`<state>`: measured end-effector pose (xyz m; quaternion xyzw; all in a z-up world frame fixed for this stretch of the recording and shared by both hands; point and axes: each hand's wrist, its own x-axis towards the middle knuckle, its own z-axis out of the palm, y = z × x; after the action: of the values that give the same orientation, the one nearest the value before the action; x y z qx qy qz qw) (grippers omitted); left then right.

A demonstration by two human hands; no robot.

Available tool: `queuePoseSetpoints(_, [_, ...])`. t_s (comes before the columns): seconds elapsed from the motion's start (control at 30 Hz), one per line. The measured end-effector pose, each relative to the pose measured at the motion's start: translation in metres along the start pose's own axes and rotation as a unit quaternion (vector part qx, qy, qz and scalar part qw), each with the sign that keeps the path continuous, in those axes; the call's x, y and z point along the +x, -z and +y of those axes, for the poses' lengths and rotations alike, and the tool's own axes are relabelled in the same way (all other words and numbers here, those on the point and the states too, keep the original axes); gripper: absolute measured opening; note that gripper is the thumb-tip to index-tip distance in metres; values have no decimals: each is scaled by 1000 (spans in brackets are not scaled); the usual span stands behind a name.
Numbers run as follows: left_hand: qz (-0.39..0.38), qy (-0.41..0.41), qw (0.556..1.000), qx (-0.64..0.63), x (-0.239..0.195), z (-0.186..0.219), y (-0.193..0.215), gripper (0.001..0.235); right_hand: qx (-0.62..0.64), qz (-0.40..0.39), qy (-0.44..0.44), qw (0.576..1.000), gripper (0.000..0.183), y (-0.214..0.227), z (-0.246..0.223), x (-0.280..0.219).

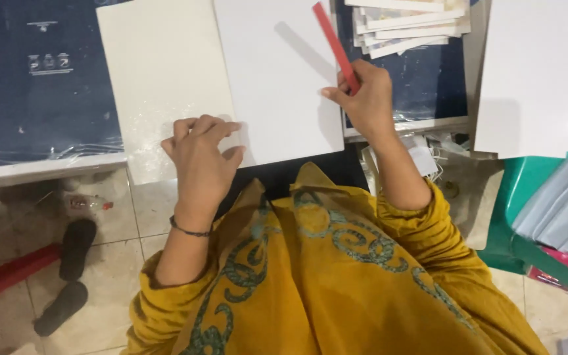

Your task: Manually folding and creasing printed invitations using a hand tool and organizing them into stacks.

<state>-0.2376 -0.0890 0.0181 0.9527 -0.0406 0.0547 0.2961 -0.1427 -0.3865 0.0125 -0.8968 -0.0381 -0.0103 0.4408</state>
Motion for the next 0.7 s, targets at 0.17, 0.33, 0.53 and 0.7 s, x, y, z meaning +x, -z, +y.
queuePoseSetpoints(0.17, [-33,-31,999,3,-8,12,14,33,-53,3,-38,998,38,-8,-3,0])
queuePoseSetpoints(0.33, [-135,35,939,-314,-55,11,18,26,-47,4,-50,998,41,-10,-2,-2])
queuePoseSetpoints(0.53, [3,148,708,-691,-89,-69,-17,24,-66,0,-47,997,44,-14,-6,1])
queuePoseSetpoints(0.7, [83,102,753,-645,-15,-43,-21,35,-45,0,-48,998,39,-23,-13,8])
